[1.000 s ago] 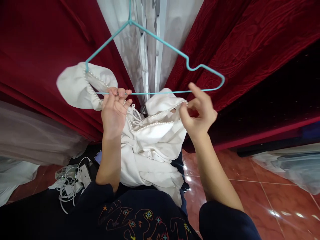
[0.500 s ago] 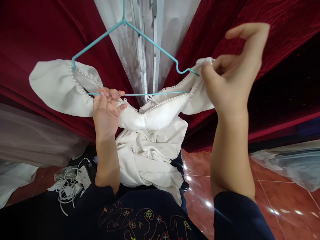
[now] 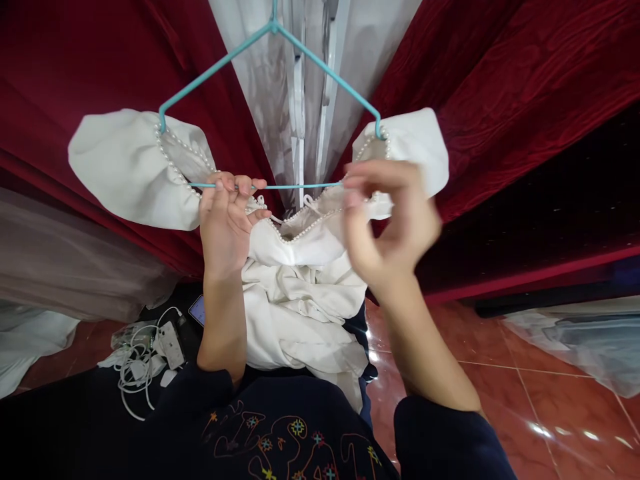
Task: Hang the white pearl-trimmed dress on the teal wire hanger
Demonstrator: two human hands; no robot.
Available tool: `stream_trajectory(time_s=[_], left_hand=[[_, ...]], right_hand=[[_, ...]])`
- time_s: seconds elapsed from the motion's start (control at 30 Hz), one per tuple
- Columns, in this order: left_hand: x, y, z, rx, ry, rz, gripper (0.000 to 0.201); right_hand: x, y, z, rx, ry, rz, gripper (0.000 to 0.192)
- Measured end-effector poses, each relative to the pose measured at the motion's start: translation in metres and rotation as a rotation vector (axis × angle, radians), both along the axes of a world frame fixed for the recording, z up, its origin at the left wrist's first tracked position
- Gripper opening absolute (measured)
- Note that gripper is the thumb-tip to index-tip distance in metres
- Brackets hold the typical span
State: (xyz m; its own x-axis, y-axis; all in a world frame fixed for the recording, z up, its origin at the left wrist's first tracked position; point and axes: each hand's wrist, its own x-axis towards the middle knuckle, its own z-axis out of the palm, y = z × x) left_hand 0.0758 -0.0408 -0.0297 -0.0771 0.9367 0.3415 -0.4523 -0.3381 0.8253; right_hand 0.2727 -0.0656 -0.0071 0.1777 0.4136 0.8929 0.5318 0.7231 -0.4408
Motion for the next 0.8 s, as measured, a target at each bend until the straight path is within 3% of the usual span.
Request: stream_trajectory(time_s=[0.07, 0.13, 0.33, 0.4, 0.53, 0.63, 0.7, 0.8], left_hand=[[0.000, 0.000, 0.001, -0.007, 0.008, 0.002, 0.028], [0.000, 0.001, 0.000, 0.016, -0.010, -0.009, 0.027], [0.008, -0.015, -0.022, 0.004, 0.055, -0.036, 0.029], [0.011, -0.027, -0.028, 0.032, 0.136, 0.078, 0.027], [0.006, -0.034, -0.020, 0.329, 0.277, 0.604, 0.003], [-0.006, -0.018, -0.002, 0.465, 0.427, 0.898, 0.025], [-0.017, -0.003, 0.008, 0.461, 0.532, 0.958, 0.039], [-0.035, 0.018, 0.014, 0.497, 0.581, 0.917, 0.037]], right_hand=[[-0.011, -0.003, -0.009, -0.185, -0.277, 0.046, 0.027], [-0.015, 0.004, -0.018, -0.258, -0.458, 0.076, 0.030], [-0.016, 0.025, -0.036, -0.217, -0.300, -0.053, 0.028], [-0.017, 0.023, -0.039, -0.229, -0.274, -0.065, 0.029], [-0.018, 0.021, -0.041, -0.241, -0.290, -0.044, 0.027], [-0.017, 0.020, -0.041, -0.233, -0.295, -0.055, 0.026], [-0.017, 0.020, -0.041, -0.234, -0.295, -0.070, 0.025], [-0.015, 0.021, -0.039, -0.222, -0.293, -0.078, 0.022]])
